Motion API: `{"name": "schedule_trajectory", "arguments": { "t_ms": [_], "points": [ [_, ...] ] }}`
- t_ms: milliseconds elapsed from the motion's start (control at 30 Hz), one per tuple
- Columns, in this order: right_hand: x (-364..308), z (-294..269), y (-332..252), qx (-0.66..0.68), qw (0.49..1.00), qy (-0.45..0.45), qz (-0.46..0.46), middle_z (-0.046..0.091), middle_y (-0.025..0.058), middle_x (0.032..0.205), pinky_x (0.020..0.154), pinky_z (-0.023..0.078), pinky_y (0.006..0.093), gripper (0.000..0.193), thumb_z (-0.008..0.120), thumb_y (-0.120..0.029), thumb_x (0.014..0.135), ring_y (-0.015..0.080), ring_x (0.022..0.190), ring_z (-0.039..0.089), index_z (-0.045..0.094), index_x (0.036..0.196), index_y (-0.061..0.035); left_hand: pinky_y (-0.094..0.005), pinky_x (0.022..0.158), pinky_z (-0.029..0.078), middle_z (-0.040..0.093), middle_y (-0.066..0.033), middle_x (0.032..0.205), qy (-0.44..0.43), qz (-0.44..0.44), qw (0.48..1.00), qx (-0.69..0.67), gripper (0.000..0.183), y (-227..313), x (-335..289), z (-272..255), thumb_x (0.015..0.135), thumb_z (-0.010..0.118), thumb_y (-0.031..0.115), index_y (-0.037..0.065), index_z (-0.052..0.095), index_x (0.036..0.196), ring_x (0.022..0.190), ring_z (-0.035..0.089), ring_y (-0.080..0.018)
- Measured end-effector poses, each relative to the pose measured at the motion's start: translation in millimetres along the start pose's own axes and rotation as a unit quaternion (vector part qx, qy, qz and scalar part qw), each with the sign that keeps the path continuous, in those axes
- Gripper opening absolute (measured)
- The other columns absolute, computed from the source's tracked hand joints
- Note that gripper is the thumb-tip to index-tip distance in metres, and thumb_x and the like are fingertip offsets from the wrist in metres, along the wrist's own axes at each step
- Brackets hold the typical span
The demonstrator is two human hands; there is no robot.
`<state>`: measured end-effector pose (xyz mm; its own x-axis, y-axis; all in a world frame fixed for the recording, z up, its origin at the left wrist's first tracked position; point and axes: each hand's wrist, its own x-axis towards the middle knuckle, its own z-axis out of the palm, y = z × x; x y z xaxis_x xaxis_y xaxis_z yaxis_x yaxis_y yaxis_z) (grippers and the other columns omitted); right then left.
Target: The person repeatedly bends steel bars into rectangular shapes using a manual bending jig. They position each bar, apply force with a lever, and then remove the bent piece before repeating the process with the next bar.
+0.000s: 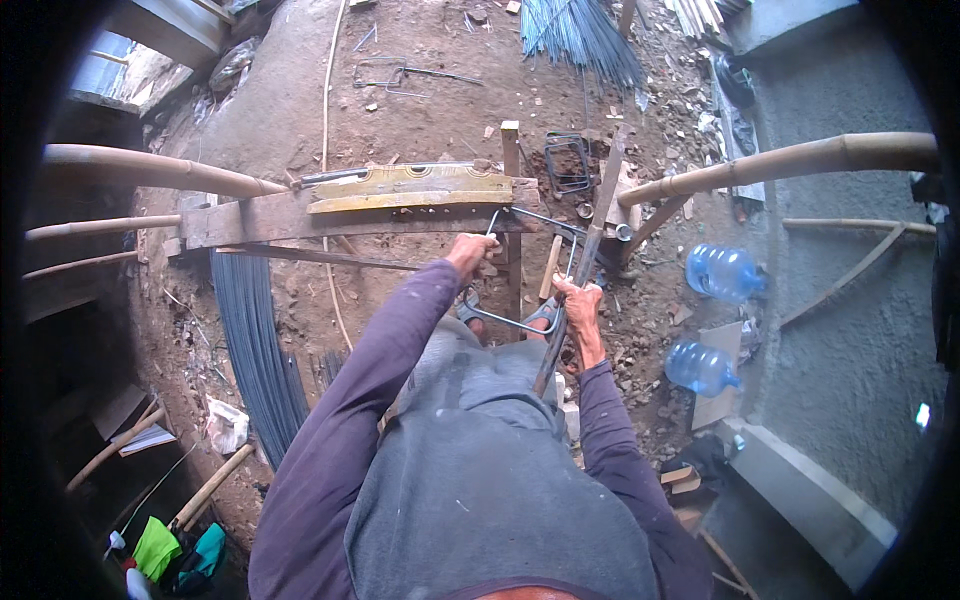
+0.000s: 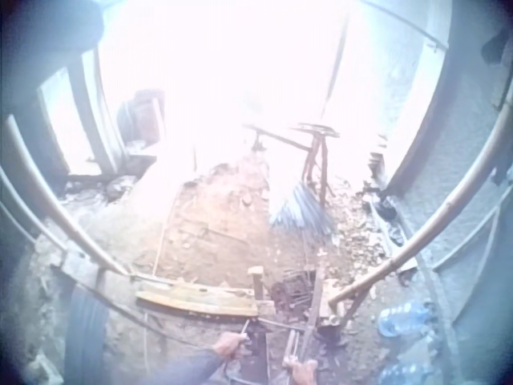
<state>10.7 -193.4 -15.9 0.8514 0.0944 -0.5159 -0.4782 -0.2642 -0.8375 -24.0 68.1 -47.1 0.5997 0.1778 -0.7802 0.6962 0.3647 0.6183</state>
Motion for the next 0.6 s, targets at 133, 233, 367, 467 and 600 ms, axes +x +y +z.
{"name": "schedule_trajectory", "arguments": {
  "t_ms": [133,233,367,467,600],
  "points": [
    [-10.1,0.0,-19.2,0.048,0.999,-0.014,0.006,0.064,-0.0027,0.073,0.055,0.042,0.0246,0.009,0.078,-0.009,0.084,0.0058,0.062,0.055,0.074,0.087,-0.0019,-0.0325,0.052,0.038,0.048,0.0032,0.063,0.139,0.225,0.953,0.146,0.036,-24.0,-2.4,12.9,0.100,0.061,0.035,0.003,0.069,0.086,0.056,0.042,-0.0088],
    [-19.2,8.1,-28.5,0.075,0.997,-0.023,-0.003,0.065,-0.0016,0.073,0.056,0.040,0.0233,0.007,0.077,-0.007,0.086,0.0047,0.061,0.055,0.073,0.084,-0.0013,-0.0286,0.053,0.036,0.051,0.0055,0.067,0.117,0.195,0.974,-0.023,0.034,-42.0,-23.7,2.6,0.101,0.061,0.033,0.004,0.067,0.083,0.060,0.043,-0.0054],
    [-18.1,36.0,-29.0,0.049,0.998,-0.037,-0.028,0.065,-0.0035,0.075,0.060,0.041,0.0232,0.007,0.077,-0.008,0.085,0.0049,0.065,0.055,0.073,0.086,-0.0026,-0.0253,0.052,0.033,0.051,0.0064,0.068,0.220,0.229,0.947,-0.049,0.034,-50.8,-38.0,-15.1,0.101,0.062,0.031,0.005,0.067,0.080,0.062,0.039,-0.0034],
    [-11.6,56.6,-27.2,0.001,0.996,-0.074,-0.059,0.069,-0.0002,0.083,0.069,0.045,0.0239,0.008,0.077,-0.009,0.085,0.0058,0.076,0.059,0.073,0.084,-0.0027,-0.0301,0.054,0.035,0.051,0.0032,0.065,0.265,0.209,0.941,-0.030,0.040,-56.3,-32.0,-35.1,0.101,0.062,0.035,0.001,0.065,0.079,0.063,0.042,-0.0070],
    [-7.4,81.7,-25.4,0.047,0.992,-0.113,-0.024,0.070,0.0018,0.092,0.076,0.047,0.0244,0.009,0.077,-0.008,0.084,0.0066,0.084,0.060,0.073,0.088,-0.0015,-0.0282,0.050,0.031,0.046,0.0059,0.062,0.290,0.209,0.933,-0.030,0.039,-72.1,-5.9,-65.5,0.100,0.063,0.036,0.005,0.064,0.076,0.058,0.039,-0.0053]
  ]
}}
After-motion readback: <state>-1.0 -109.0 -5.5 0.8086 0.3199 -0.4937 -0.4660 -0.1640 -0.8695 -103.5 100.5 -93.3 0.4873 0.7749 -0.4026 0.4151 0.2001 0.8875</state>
